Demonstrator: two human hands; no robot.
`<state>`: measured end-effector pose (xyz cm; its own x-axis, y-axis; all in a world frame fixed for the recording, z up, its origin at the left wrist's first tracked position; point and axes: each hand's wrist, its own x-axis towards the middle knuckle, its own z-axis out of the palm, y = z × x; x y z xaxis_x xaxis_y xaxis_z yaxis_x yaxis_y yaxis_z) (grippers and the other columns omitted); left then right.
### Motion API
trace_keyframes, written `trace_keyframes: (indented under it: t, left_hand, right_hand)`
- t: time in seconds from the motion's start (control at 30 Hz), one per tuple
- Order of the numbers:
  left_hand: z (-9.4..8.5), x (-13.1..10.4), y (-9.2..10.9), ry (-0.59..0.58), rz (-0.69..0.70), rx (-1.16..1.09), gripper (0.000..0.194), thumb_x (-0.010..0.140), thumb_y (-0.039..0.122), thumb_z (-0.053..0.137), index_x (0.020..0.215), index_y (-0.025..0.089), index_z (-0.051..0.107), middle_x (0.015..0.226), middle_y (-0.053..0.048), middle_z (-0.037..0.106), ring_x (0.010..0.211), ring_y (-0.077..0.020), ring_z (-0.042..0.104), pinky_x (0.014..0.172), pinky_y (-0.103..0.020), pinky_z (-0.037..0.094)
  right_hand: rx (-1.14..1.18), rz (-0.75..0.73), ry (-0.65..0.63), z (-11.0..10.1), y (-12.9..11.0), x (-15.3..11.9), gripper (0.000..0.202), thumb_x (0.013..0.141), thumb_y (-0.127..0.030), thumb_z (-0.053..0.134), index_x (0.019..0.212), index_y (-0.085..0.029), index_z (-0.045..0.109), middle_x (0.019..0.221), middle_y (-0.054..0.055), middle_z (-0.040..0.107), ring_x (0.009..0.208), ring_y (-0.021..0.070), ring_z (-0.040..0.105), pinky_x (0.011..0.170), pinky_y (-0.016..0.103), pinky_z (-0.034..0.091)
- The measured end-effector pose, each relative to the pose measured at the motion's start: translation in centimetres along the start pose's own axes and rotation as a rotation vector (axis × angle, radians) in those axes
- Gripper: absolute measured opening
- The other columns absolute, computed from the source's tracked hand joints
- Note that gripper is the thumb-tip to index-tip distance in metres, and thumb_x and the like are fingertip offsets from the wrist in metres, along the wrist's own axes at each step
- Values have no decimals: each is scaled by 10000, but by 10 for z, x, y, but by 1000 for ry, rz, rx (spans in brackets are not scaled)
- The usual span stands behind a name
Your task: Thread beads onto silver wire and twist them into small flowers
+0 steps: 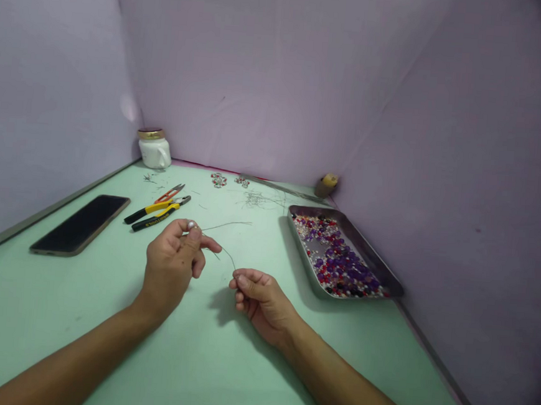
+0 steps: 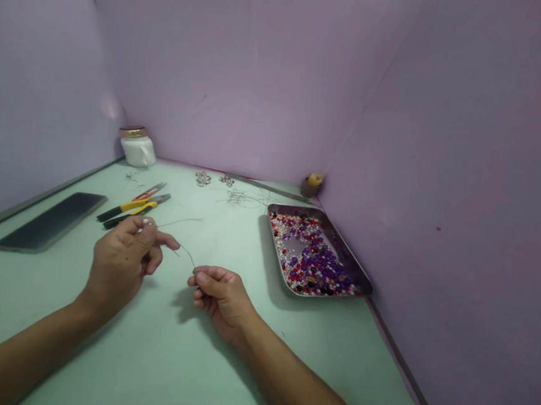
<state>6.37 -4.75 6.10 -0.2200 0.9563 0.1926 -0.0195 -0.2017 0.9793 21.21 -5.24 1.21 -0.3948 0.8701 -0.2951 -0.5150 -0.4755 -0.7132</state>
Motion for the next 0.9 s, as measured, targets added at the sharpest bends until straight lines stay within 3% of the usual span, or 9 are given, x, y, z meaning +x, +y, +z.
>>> trace_keyframes:
  t: [0.2, 0.33, 0.9]
  left_hand:
    - [0, -1, 2, -11, 19, -15, 164, 801, 336, 457, 735, 195, 407, 634, 5, 636, 327, -33, 348, 337, -183, 228]
    - [1, -2, 4, -10, 16, -20, 171, 791, 346, 468, 734, 193, 414, 649, 0, 641, 331, -38, 363, 351, -191, 247]
    - [2, -5, 7, -18, 53, 32, 151, 813, 316, 449, 733, 199, 393, 639, 17, 627, 335, -34, 348, 353, -185, 250]
  right_hand:
    - [7, -11, 18, 2, 0, -1, 227, 528, -152, 741, 706, -118, 606, 674, 18, 630, 479, 43, 521, 453, 146, 432]
    - [23, -26, 35, 3, -1, -1, 274, 534, -148, 737, 784, -130, 628, 659, 5, 622, 480, 41, 514, 462, 150, 433]
    - [-14, -26, 34, 3, 0, -1, 247, 529, -156, 738, 758, -110, 659, 689, 24, 634, 491, 37, 520, 455, 140, 426]
